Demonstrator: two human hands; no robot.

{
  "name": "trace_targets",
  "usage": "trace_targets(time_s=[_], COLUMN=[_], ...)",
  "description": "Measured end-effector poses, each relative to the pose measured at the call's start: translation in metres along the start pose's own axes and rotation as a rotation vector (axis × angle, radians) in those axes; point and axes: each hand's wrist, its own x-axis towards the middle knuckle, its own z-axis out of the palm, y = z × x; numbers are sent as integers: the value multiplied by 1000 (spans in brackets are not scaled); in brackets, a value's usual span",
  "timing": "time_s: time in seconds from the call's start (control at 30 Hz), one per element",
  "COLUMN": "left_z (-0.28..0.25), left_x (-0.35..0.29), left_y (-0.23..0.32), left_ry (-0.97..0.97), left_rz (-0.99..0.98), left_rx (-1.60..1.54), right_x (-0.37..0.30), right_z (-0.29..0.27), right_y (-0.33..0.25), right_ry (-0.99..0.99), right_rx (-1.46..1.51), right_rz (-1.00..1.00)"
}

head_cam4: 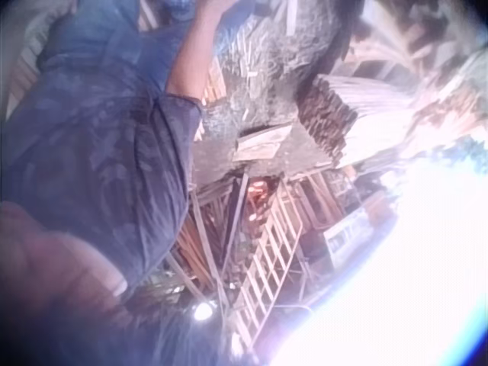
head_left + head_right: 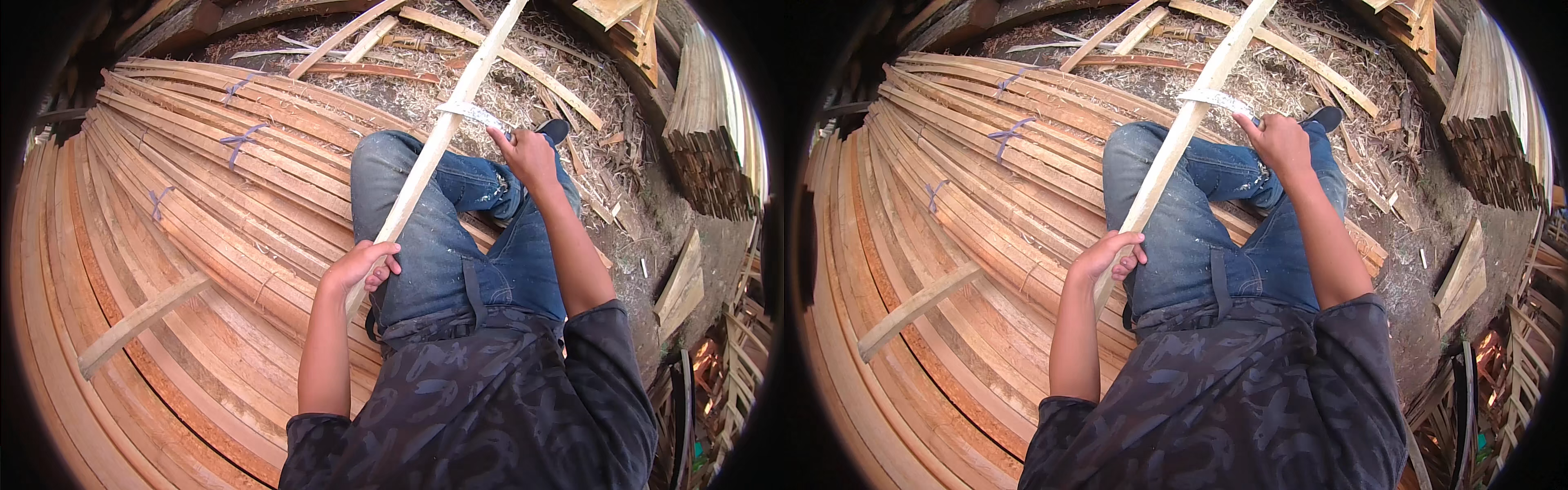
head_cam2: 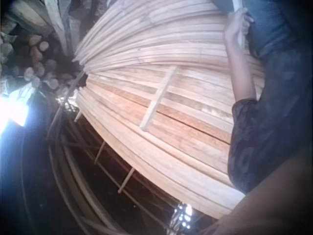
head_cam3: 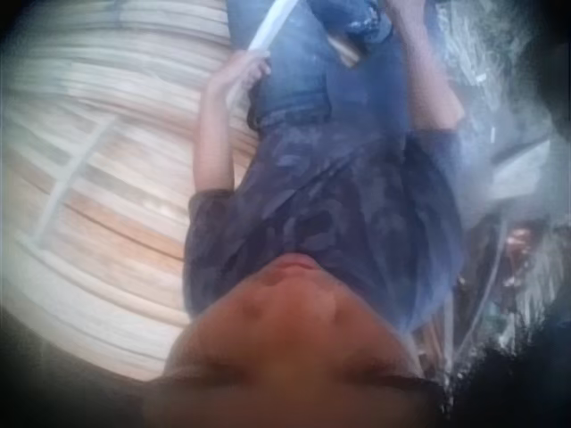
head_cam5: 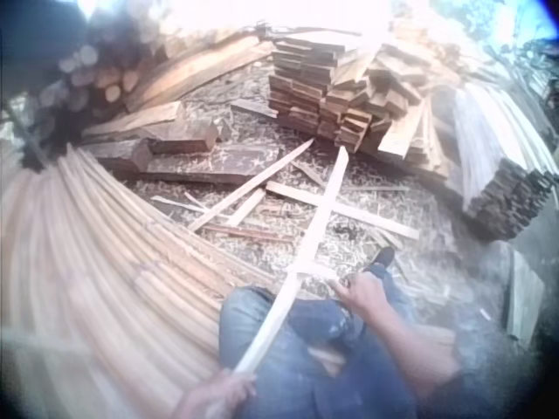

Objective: The person sits on the ground and uses a curved knife to shave thin strips from a long piece of wood held between their legs. They repeatedly draw the knife along the wood to remove the outer layer, creating a pile of wood shavings.

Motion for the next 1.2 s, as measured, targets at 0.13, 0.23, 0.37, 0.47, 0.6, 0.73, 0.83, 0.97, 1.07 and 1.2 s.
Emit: trace_targets(time_s=[0.13,0.23,0.37,0.47,0.6,0.73,0.83,0.97,1.07,1.2], left_z=[-15,-13,-7,-7,-4,-13,-15,-19,-18,-21], left_x=[3,3,0,0,0,2,6,10,8,8], left_y=[-4,-2,3,2,5,-2,-3,-5,-1,4], left_ry=[-200,-165,-102,-103,-72,-139,-187,-240,-238,-265], left_rz=[6,-56,-97,-83,-56,-43,-47,-77,-130,-141], left_rx=[-49,-45,-102,-53,-11,-29,-42,-76,-124,-131], right_x=[-50,-60,-33,-3,16,-17,-53,-57,-44,-25], right_z=[16,31,39,30,2,16,35,45,52,74], right_y=[-36,-42,-30,-13,2,-8,-29,-37,-30,-19], right_ry=[-120,-148,-54,-4,-7,-13,-108,-102,-55,-8], right_rx=[57,37,-18,-58,-33,189,197,106,84,104], right_rz=[-242,-263,-224,-86,56,34,-163,-262,-289,-90])
